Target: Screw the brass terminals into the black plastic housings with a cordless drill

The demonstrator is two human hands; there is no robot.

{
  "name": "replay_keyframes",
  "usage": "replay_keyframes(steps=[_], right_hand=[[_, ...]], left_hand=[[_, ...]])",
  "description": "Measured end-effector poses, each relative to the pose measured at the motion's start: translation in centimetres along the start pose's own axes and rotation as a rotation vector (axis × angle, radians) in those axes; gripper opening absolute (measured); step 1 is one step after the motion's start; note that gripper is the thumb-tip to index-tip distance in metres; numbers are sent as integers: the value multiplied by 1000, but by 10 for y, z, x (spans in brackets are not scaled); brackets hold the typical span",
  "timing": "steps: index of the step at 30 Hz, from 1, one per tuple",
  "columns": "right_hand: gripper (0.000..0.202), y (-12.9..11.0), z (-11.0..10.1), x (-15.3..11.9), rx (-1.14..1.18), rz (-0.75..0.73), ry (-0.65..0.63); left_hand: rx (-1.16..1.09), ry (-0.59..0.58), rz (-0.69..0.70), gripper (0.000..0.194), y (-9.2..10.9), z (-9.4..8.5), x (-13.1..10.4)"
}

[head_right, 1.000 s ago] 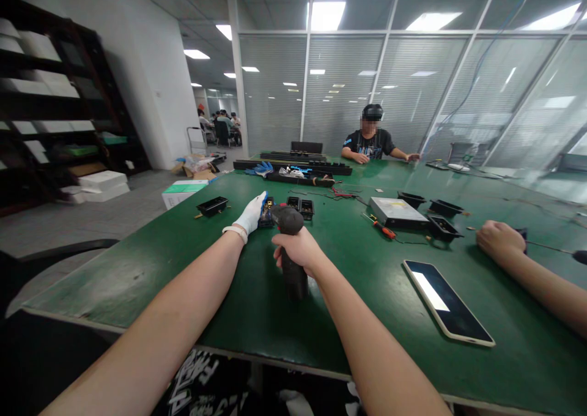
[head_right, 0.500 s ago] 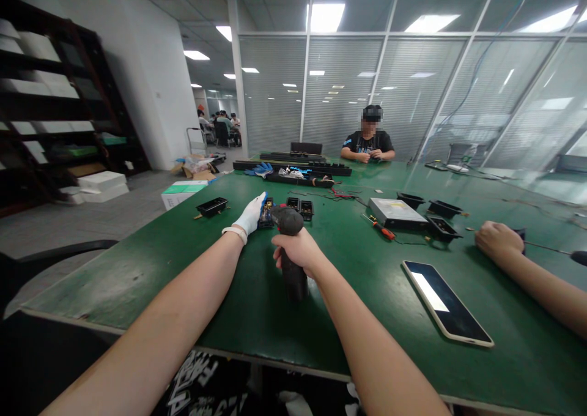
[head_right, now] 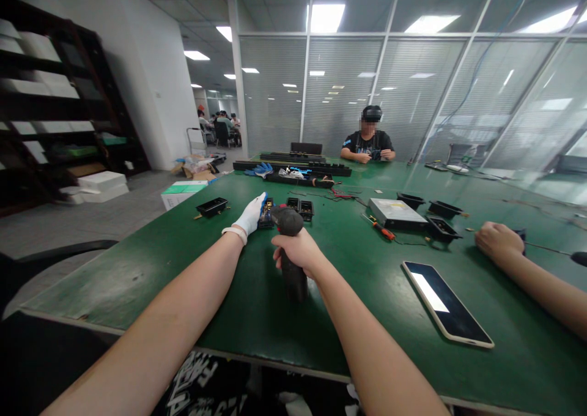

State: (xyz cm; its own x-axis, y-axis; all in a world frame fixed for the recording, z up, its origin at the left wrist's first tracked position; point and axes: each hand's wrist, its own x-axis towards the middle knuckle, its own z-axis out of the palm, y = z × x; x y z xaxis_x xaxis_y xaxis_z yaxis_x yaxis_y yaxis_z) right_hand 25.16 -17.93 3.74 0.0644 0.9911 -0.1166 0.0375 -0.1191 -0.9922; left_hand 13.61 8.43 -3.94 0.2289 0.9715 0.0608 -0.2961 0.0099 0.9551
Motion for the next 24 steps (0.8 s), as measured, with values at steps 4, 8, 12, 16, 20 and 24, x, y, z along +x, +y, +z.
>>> replay_keyframes(steps=[4,8,12,16,20,24], right_hand=[[17,0,0,0,3,-4,-7],[19,1,0,2,5,-2,-11],[17,2,0,3,5,-10,-11],[16,1,0,2,8,-16,-14],[15,2,-1,2,9,-19,-13],[15,2,-1,2,12,-23,-21]], left_hand=[[-8,16,4,54,-1,0,2],[-12,18,-1,55,-2,-1,5],[-4,19,-2,59,-2,-1,4],[6,9,2,63,-1,-1,3],[10,16,9,63,-2,-3,4],[4,5,11,63,-5,-4,8]])
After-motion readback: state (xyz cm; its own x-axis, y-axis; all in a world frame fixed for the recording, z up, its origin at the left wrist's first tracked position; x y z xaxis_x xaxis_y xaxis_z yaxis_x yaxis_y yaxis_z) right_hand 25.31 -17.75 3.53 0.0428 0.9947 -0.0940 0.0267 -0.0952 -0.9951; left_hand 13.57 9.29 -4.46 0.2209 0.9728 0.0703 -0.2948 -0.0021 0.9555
